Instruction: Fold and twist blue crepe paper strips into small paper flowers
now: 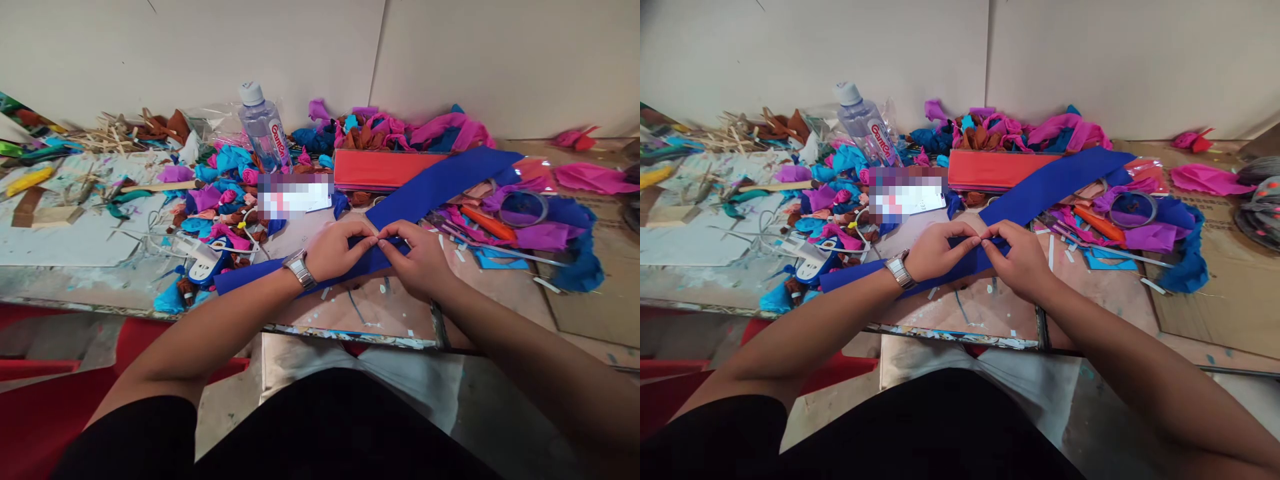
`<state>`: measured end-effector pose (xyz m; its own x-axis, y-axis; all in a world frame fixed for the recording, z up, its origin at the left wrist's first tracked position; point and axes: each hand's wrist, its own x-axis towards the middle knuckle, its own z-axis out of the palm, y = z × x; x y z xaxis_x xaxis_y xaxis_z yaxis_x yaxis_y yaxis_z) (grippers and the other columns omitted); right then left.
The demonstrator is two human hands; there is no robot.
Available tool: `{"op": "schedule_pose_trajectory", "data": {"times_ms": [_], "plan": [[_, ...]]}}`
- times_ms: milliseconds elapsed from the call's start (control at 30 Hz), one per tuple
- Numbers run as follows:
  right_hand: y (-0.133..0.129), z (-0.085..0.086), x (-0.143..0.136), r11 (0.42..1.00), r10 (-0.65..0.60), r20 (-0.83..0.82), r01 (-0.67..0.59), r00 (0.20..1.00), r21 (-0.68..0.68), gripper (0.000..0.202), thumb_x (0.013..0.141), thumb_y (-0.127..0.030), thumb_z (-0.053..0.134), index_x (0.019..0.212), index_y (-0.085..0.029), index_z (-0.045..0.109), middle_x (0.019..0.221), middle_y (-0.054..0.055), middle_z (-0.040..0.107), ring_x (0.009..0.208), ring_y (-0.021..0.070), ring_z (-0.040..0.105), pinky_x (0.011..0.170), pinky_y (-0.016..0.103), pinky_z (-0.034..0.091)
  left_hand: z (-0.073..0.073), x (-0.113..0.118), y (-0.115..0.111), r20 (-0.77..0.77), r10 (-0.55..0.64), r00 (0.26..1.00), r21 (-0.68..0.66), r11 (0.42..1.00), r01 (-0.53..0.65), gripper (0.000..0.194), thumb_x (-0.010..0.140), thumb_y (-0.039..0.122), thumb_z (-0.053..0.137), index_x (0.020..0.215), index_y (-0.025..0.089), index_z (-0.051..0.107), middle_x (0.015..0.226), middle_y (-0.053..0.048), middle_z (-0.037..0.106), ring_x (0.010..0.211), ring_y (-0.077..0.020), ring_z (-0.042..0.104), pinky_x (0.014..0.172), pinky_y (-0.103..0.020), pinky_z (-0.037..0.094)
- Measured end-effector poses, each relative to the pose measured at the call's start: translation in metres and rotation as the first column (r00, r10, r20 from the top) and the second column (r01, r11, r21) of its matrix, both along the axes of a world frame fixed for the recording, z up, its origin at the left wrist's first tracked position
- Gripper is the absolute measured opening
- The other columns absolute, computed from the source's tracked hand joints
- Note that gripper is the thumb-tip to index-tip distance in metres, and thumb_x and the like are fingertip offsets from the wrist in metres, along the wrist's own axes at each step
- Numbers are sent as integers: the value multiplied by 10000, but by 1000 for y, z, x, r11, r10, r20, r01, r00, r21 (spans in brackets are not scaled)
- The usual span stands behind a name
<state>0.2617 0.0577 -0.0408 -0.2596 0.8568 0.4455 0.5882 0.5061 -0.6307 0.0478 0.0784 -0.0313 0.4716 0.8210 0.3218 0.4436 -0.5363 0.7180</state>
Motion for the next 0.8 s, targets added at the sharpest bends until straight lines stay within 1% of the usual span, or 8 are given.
{"op": "schedule_pose_trajectory", "data": {"times_ms": [167, 367, 433, 567, 800], "plan": [[0, 0, 1, 1000, 1, -3, -1, 1000, -9, 58, 975, -269, 667, 990, -241, 715, 957, 43, 773, 892, 234, 715, 799, 365, 540, -2, -1, 1, -27, -11, 1000, 59, 998, 13, 256, 1057, 404, 611, 1031, 237, 802, 991, 8, 831, 884, -160, 747, 795, -297, 492], [2, -2, 2, 1000, 4, 10, -4, 1000, 6, 89, 988, -292, 646, 994, -232, 711, 964, 53, 773, 900, 239, 716, 835, 374, 539, 0, -1, 0, -52, 1, 999, 65, 998, 2, 276, 1059, 416, 603, 1038, 234, 809, 987, -7, 834, 875, -168, 751, 790, -308, 493], [2, -3, 1, 1000, 0, 16, 0, 1000, -18, 101, 995, -304, 633, 998, -234, 705, 966, 57, 772, 902, 248, 712, 839, 382, 532, 1, -1, 0, -53, -2, 999, 74, 997, 6, 266, 1057, 408, 608, 1032, 235, 809, 983, -5, 834, 870, -167, 749, 792, -307, 490], [1, -4, 1, 994, 8, 22, -5, 1000, -107, 125, 1000, -320, 610, 1007, -232, 698, 989, 63, 773, 921, 264, 706, 851, 397, 514, 1, 0, -1, -86, 3, 996, 79, 997, 4, 268, 1055, 408, 606, 1027, 232, 807, 974, -18, 834, 864, -174, 749, 805, -311, 493], [1, -2, -3, 985, -2, -18, -1, 1000, -171, 144, 992, -321, 585, 970, -226, 692, 933, 51, 772, 853, 246, 689, 789, 371, 503, 0, 1, -1, -128, 12, 992, 119, 993, 3, 291, 1061, 421, 588, 1038, 228, 805, 958, -28, 830, 861, -183, 742, 851, -325, 503]]}}
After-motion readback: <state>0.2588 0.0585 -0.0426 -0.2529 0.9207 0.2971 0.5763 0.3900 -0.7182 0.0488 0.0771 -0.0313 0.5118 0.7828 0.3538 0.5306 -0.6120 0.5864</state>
